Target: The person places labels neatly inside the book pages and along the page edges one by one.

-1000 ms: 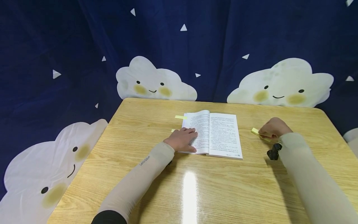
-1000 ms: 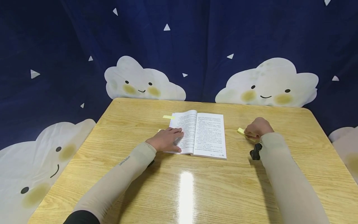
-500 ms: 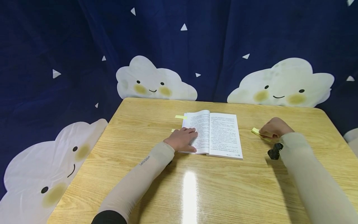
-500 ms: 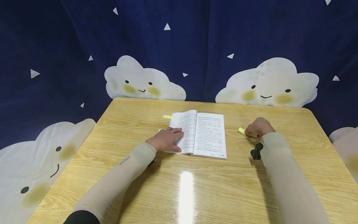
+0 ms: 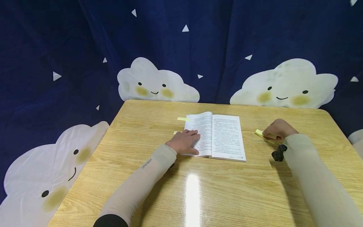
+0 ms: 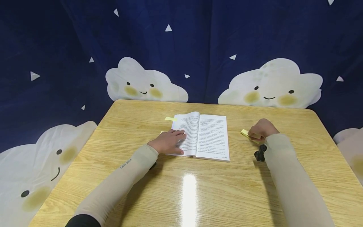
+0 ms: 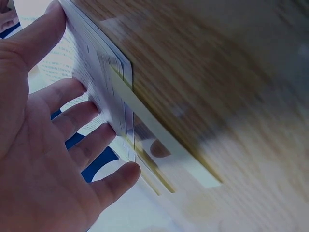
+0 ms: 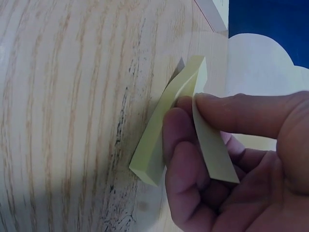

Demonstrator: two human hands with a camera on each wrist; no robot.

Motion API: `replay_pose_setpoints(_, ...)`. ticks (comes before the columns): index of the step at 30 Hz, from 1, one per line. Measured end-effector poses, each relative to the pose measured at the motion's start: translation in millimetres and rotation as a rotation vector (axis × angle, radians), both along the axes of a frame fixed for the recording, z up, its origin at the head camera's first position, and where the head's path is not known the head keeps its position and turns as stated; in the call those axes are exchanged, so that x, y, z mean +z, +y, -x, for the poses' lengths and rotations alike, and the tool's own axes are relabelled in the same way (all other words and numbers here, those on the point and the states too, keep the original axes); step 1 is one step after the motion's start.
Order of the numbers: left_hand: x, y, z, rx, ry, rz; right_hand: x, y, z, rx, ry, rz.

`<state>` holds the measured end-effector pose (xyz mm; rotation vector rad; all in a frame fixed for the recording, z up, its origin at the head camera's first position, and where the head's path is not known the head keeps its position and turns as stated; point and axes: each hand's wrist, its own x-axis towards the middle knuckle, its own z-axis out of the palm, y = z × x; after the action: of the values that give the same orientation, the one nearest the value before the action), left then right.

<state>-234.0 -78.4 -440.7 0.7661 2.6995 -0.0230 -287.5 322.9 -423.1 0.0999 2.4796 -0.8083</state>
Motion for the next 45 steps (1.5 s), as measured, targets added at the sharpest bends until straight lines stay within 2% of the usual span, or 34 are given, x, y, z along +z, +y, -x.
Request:
replay_pose_setpoints(4, -1.0, 0.5, 0.3, -0.002, 0.0, 0.003, 1.2, -0.6, -1.6, -0.002, -0.007, 0.025)
replay_pose_setpoints(14, 1.3, 0.7, -1.0, -0.004, 0.004, 0.003, 2.4, -0.8, -1.6, 0.012, 0.0, -0.016)
replay_pose_setpoints(23, 1.3, 0.2, -1.1, 0.001, 0.0, -0.006, 2.1, 0.8, -0.6, 0.039, -0.001, -0.015)
replay_pose_setpoints(45, 2.3, 1.2, -0.8, -0.001, -0.001, 0.009, 2.5, 1.4, -1.3, 0.041, -0.024, 0.0)
